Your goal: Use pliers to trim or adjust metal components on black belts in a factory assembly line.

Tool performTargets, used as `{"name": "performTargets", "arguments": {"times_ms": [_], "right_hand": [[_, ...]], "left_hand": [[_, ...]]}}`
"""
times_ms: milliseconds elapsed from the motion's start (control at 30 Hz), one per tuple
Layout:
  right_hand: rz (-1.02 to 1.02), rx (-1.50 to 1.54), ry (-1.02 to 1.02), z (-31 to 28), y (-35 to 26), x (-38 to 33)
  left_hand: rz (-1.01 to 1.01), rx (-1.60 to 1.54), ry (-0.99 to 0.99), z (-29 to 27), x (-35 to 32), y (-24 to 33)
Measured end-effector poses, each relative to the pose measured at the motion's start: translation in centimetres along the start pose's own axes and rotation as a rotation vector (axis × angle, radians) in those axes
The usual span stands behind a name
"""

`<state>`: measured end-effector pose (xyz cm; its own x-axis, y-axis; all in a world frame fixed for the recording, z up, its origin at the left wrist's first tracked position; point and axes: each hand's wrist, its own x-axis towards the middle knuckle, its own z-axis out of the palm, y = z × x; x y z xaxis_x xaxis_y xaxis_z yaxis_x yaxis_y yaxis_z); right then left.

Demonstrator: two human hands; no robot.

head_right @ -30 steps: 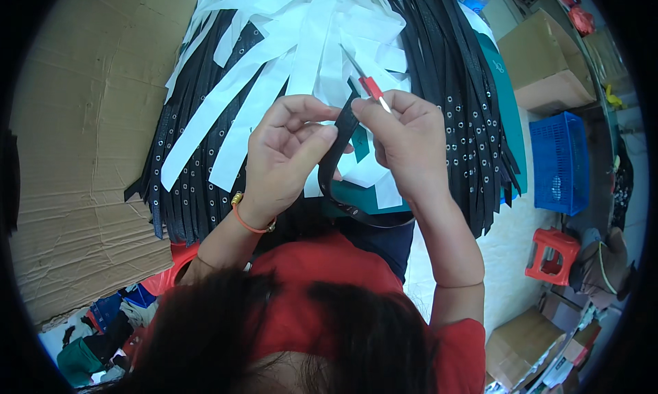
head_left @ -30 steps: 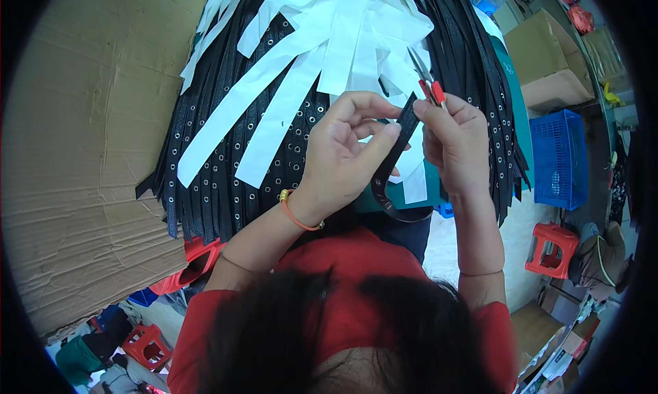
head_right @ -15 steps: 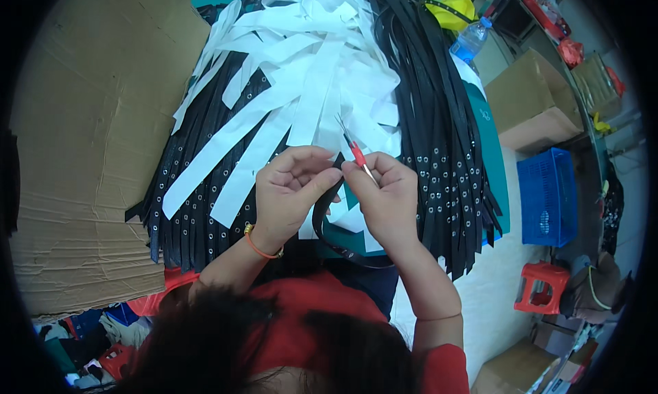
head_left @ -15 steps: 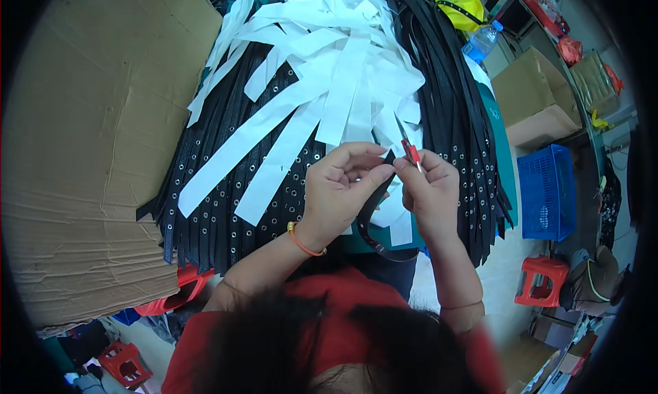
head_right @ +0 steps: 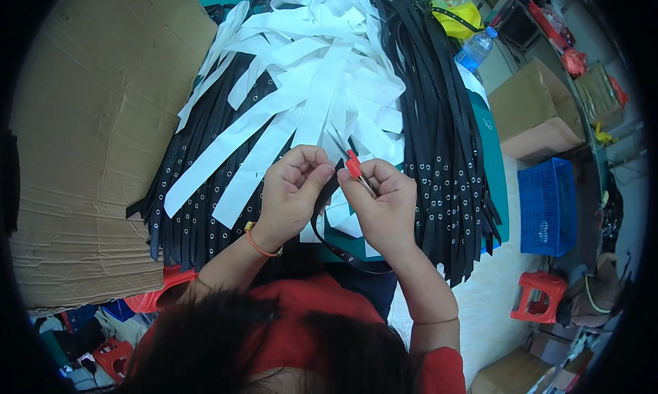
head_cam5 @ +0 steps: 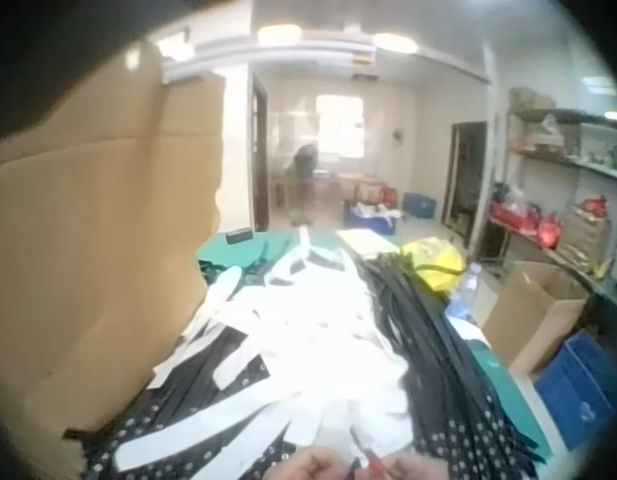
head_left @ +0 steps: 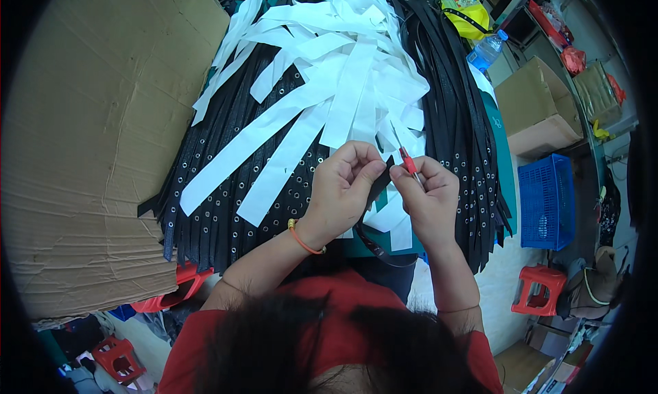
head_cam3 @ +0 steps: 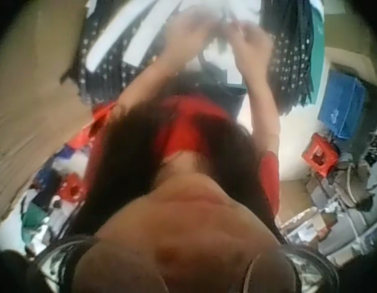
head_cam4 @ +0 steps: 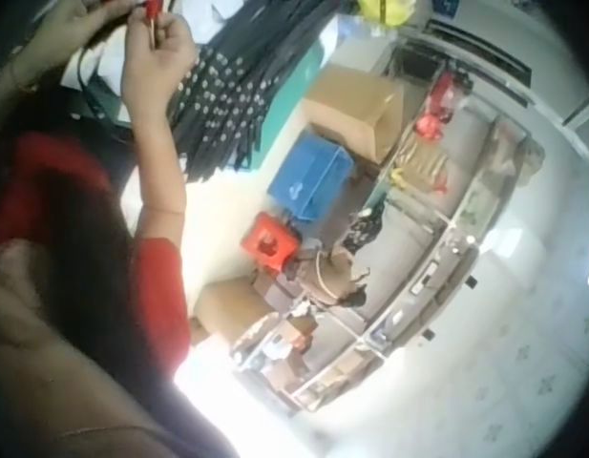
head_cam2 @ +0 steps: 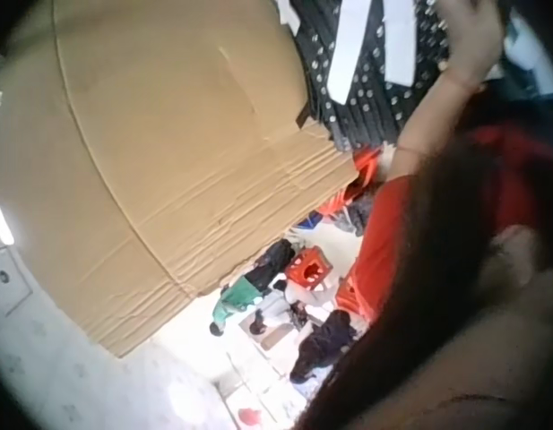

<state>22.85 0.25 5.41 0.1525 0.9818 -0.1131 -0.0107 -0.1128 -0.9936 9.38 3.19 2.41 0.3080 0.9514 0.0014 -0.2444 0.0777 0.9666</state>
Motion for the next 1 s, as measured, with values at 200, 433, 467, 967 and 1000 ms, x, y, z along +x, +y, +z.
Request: {"name": "performTargets", "arguments": {"times_ms": [200, 433, 467, 967, 1000], "right_hand": [[-0.020, 0.100, 0.078, -0.1, -0.3, 0.6], [-0.116, -0.007, 0.071, -3.6, 2.1, 2.5], [-0.132, -0.047, 0.018, -3.7, 2.5, 3.3], [-0.138, -0.053, -0.059, -3.2, 4.0, 3.8], [-0.143, -0.065, -0.042, -3.0, 4.1, 3.6]], "left_hand": [[0.078, -0.108, 0.006, 0.6, 0.1, 0.3], [0.612, -0.061, 0.133, -0.5, 2.0, 7.3], [0.609, -0.071, 0.132, -0.2, 3.1, 6.6], [0.708, -0.029, 0.153, -1.4, 4.0, 5.9], [0.719, -0.021, 0.152, -1.7, 4.4, 5.9]]}}
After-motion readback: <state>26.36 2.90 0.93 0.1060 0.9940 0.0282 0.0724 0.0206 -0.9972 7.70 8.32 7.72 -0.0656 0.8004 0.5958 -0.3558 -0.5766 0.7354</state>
